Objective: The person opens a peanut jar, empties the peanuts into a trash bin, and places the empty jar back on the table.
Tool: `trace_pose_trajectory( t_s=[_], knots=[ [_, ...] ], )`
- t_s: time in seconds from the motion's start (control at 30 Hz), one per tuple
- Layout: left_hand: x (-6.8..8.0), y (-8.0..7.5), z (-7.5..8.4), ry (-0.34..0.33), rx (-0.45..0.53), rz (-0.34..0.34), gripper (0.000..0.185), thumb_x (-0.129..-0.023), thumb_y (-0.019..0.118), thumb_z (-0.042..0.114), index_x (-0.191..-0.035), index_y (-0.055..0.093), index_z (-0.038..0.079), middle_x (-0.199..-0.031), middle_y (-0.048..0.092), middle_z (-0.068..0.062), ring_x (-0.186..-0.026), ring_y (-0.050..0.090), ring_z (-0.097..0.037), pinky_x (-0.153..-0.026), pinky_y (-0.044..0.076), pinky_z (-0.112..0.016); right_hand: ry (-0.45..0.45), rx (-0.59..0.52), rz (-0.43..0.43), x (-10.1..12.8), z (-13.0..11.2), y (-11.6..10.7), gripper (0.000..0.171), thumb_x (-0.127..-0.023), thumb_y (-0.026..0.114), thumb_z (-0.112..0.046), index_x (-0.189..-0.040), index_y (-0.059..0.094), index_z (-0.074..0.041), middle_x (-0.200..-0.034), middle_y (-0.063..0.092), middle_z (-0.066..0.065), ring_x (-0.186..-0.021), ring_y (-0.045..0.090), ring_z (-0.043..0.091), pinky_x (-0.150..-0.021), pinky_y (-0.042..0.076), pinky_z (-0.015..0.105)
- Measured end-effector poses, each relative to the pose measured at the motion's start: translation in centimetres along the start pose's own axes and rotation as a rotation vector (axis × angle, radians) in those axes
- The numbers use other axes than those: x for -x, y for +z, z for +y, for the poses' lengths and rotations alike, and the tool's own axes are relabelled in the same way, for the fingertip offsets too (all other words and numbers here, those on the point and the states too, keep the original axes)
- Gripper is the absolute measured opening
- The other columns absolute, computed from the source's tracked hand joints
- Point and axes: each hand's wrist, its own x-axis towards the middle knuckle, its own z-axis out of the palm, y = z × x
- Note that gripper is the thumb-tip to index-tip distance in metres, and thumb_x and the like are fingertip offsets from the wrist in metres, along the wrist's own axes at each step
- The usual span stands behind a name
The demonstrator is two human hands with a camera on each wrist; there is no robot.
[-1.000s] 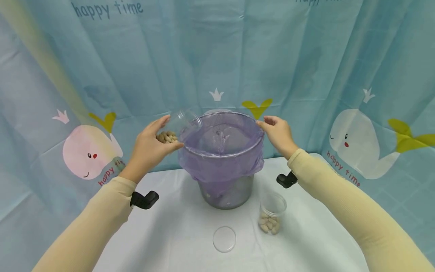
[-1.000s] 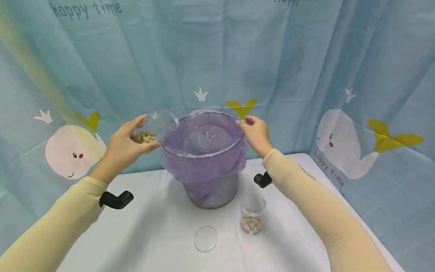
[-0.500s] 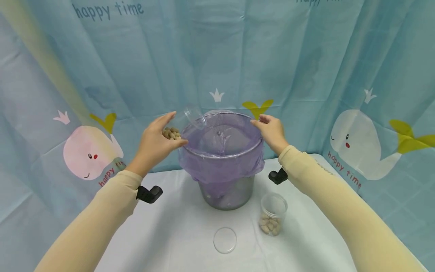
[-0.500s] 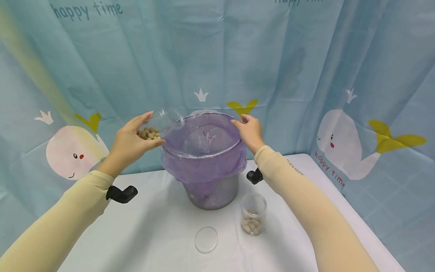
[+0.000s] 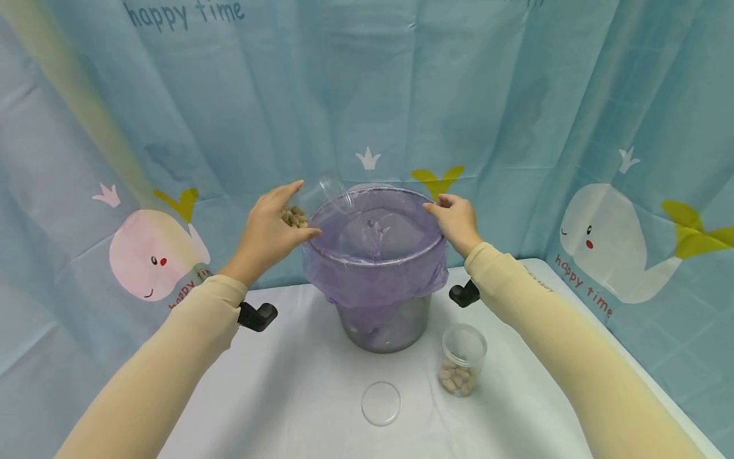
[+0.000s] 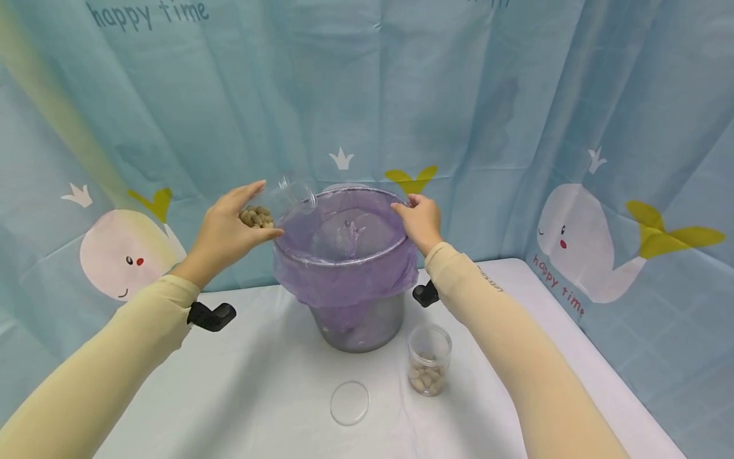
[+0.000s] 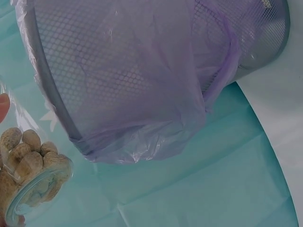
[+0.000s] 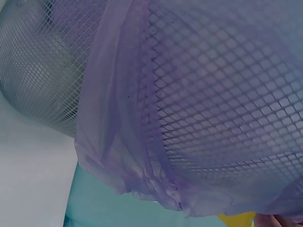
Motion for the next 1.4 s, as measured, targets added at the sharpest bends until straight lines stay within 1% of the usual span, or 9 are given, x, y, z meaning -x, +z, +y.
trace_pose_trajectory(
  t_s=[0.2,0.43,0.63,0.73,0.83,0.93,1.07,1.27,1.4],
  knots=[
    [-0.5,0.2,0.0,-0.002,-0.012,-0.017,0.089,-0.077,0.086,0.018,-0.153,0.039,0.014,-0.154,0.042,-0.015,-0.138,0.038,-0.040,-0.116,0.032,-0.059,0.005,0.042,0.010,-0.2,0.2,0.3,0.059,-0.098,0.063,-0.027,-0.147,0.045,0.000,-0.151,0.049,0.016,-0.141,0.046,0.029,-0.117,0.042,0.040],
    [-0.7,0.6,0.0,0.010,-0.036,-0.024,0.089,-0.076,0.087,0.019,-0.152,0.041,0.014,-0.152,0.045,-0.015,-0.140,0.036,-0.040,-0.119,0.028,-0.059,0.031,0.000,0.019,0.1,0.2,0.7,0.055,-0.098,0.062,-0.021,-0.146,0.045,0.002,-0.154,0.044,0.015,-0.142,0.044,0.029,-0.116,0.042,0.040],
    [-0.8,0.8,0.2,0.042,-0.040,-0.019,0.087,-0.077,0.086,0.017,-0.151,0.041,0.012,-0.150,0.047,-0.017,-0.138,0.038,-0.042,-0.120,0.028,-0.057,0.047,-0.025,0.029,0.1,0.3,0.9,0.052,-0.100,0.059,-0.018,-0.146,0.045,0.000,-0.154,0.046,0.014,-0.137,0.049,0.029,-0.112,0.047,0.041],
    [-0.7,0.8,0.2,0.051,-0.050,-0.018,0.086,-0.078,0.086,0.017,-0.151,0.042,0.011,-0.150,0.047,-0.018,-0.140,0.037,-0.042,-0.120,0.027,-0.057,0.050,-0.037,0.032,0.1,0.5,0.9,0.051,-0.100,0.058,-0.017,-0.147,0.045,0.000,-0.153,0.047,0.015,-0.137,0.049,0.029,-0.112,0.047,0.041],
    [-0.7,0.9,0.2,0.057,-0.062,-0.021,0.086,-0.078,0.086,0.017,-0.151,0.042,0.011,-0.150,0.047,-0.017,-0.142,0.036,-0.041,-0.122,0.025,-0.057,0.052,-0.043,0.040,0.1,0.6,1.0,0.049,-0.101,0.056,-0.014,-0.146,0.045,0.000,-0.151,0.048,0.017,-0.139,0.047,0.029,-0.114,0.044,0.040],
    [-0.6,1.0,0.2,0.059,-0.066,-0.028,0.086,-0.078,0.085,0.017,-0.151,0.041,0.012,-0.150,0.048,-0.017,-0.142,0.036,-0.041,-0.122,0.025,-0.057,0.046,-0.039,0.062,0.1,0.6,1.1,0.046,-0.101,0.053,-0.011,-0.145,0.047,0.001,-0.149,0.049,0.018,-0.139,0.047,0.029,-0.114,0.045,0.039],
    [-0.5,1.0,0.1,0.061,-0.067,-0.024,0.085,-0.079,0.085,0.017,-0.152,0.041,0.012,-0.151,0.046,-0.018,-0.141,0.035,-0.042,-0.119,0.028,-0.059,0.027,-0.028,0.096,0.1,0.7,1.2,0.043,-0.102,0.049,-0.007,-0.143,0.049,0.002,-0.148,0.051,0.019,-0.138,0.048,0.030,-0.113,0.046,0.039],
    [-0.6,0.9,0.0,0.082,-0.060,-0.015,0.085,-0.078,0.085,0.013,-0.151,0.042,0.009,-0.147,0.049,-0.020,-0.141,0.036,-0.043,-0.120,0.027,-0.057,0.054,-0.058,0.090,0.1,0.6,1.3,0.042,-0.103,0.046,-0.008,-0.145,0.049,-0.001,-0.150,0.049,0.017,-0.141,0.046,0.029,-0.114,0.045,0.039],
    [-0.6,0.9,0.1,0.089,-0.071,-0.020,0.085,-0.077,0.085,0.013,-0.151,0.042,0.010,-0.149,0.049,-0.018,-0.142,0.035,-0.042,-0.121,0.027,-0.057,0.065,-0.079,0.086,0.1,0.7,1.3,0.042,-0.103,0.046,-0.009,-0.145,0.048,-0.001,-0.151,0.049,0.016,-0.141,0.045,0.029,-0.114,0.045,0.039]
  ],
)
